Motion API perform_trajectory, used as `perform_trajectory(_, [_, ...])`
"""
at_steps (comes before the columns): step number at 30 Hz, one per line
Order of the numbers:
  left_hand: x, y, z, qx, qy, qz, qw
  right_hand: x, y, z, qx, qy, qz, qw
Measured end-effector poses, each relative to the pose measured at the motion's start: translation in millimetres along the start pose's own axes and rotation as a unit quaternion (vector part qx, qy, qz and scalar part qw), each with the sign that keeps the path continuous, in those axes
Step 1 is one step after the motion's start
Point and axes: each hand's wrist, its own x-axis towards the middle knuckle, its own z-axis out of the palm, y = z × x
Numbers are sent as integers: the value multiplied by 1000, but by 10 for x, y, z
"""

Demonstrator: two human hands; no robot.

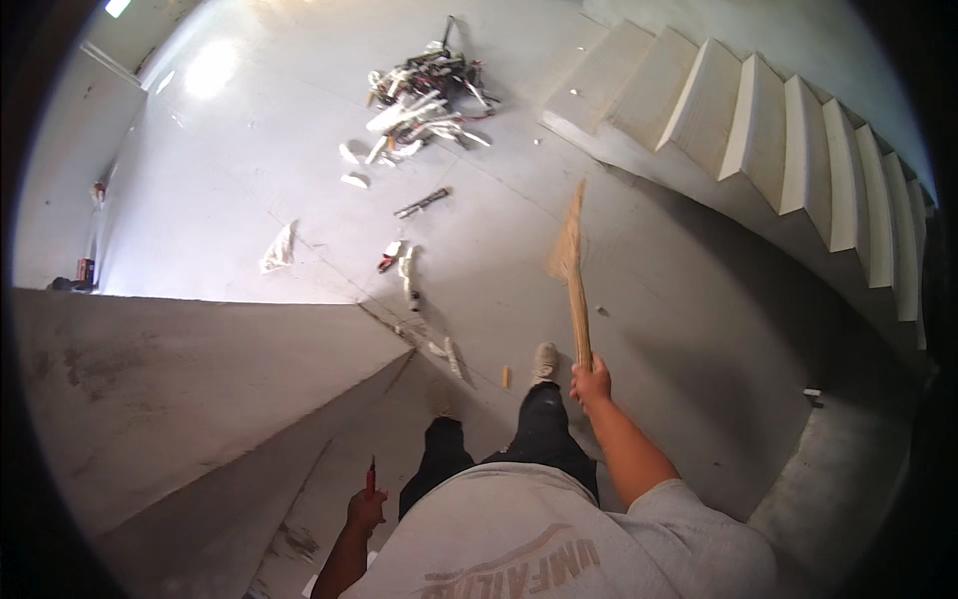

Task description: The person sweeps debris on a tiled floor using a traditional straw broom, gathering scattered pieces into a pile. The person moves across the room and down a staircase, continuing to sweep debris into a consolidated pile.

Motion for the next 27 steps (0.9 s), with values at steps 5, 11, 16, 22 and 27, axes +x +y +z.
perform_trajectory(5, [-506, 299, 1077, -10, -6, 53, 999, 333, 128, -1035, -79, 57, 141, 985])
perform_trajectory(11, [-957, 549, 1750, 12, 24, 77, 997, 1249, -689, -909, -38, -55, 287, 956])
perform_trajectory(16, [-1270, 448, 1952, -74, 49, 73, 993, 1932, -1104, -468, 9, -147, 228, 962])
perform_trajectory(22, [-1386, -388, 2240, -147, 74, 45, 985, 1186, -1649, -457, -79, -263, 84, 958])
perform_trajectory(27, [-1397, -1102, 2643, -217, 109, -7, 970, 293, -1273, -662, -242, -376, 62, 892])
